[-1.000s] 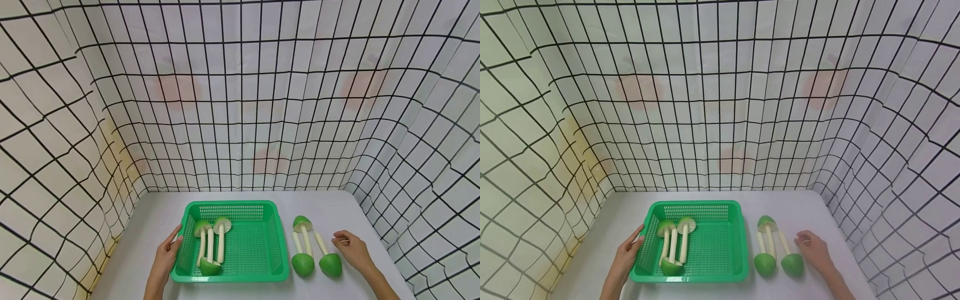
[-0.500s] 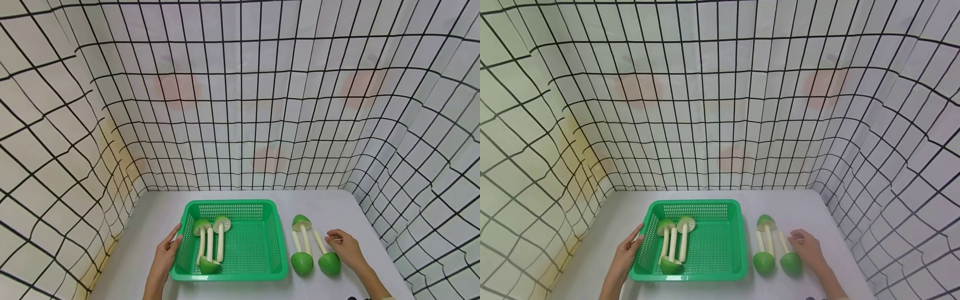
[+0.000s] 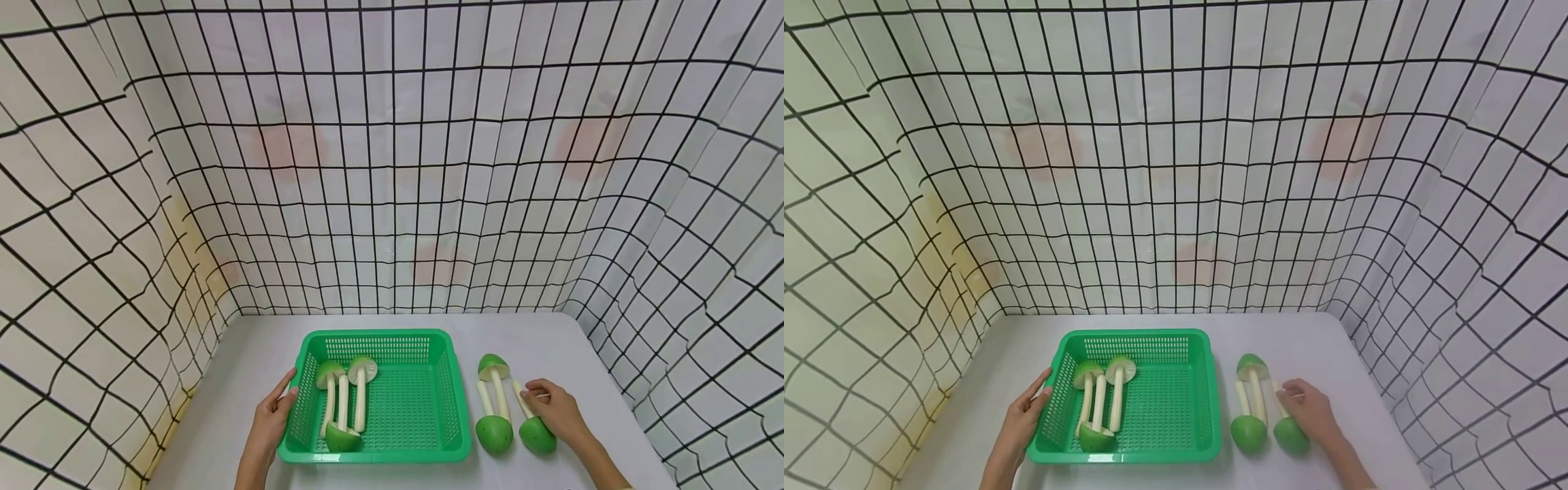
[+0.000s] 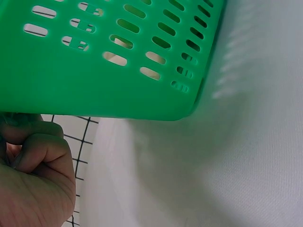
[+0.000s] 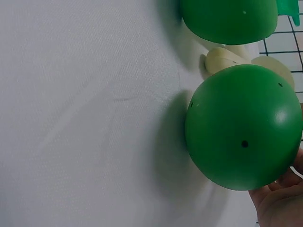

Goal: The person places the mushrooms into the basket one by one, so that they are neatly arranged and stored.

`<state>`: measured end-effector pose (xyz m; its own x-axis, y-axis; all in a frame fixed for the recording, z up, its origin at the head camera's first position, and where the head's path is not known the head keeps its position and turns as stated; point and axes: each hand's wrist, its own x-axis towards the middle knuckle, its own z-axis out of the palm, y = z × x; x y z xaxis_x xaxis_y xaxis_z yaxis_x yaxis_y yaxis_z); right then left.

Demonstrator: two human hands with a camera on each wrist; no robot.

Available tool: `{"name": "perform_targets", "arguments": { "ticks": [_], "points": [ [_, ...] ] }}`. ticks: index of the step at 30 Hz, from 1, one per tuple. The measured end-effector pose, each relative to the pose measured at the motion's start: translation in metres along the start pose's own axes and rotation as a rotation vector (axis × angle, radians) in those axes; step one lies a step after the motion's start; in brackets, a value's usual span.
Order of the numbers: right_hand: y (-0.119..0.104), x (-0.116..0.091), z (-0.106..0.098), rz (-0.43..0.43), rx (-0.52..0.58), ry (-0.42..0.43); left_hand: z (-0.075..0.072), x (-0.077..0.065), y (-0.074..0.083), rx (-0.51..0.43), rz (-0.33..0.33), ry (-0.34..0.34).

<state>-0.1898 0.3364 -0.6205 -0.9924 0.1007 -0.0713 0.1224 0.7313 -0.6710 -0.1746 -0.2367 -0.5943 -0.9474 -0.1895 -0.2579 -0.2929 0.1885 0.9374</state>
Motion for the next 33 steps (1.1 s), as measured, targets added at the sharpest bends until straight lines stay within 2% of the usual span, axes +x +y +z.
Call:
{"name": "perform_targets", "arguments": {
  "ticks": [6, 13, 25, 33],
  "points": [
    [-0.0013, -0.0003, 0.0014, 0.014, 0.009, -0.015, 0.0000, 0.0000, -0.0007, -0.003, -0.007, 0.010],
    [-0.0004, -0.0003, 0.0029, 0.054, -0.036, -0.032, 0.0001, 0.0007, -0.0009, -0.001, -0.010, 0.014],
    [0.0011, 0.0004, 0.0002, 0.061, -0.042, -0.080, 0.0010, 0.0006, -0.0022, 0.004, -0.008, 0.016],
    [0.0016, -0.0013, -0.0022, 0.059, -0.030, -0.062, 0.0012, 0.0012, -0.0032, -0.003, -0.012, 0.017]
  ]
}}
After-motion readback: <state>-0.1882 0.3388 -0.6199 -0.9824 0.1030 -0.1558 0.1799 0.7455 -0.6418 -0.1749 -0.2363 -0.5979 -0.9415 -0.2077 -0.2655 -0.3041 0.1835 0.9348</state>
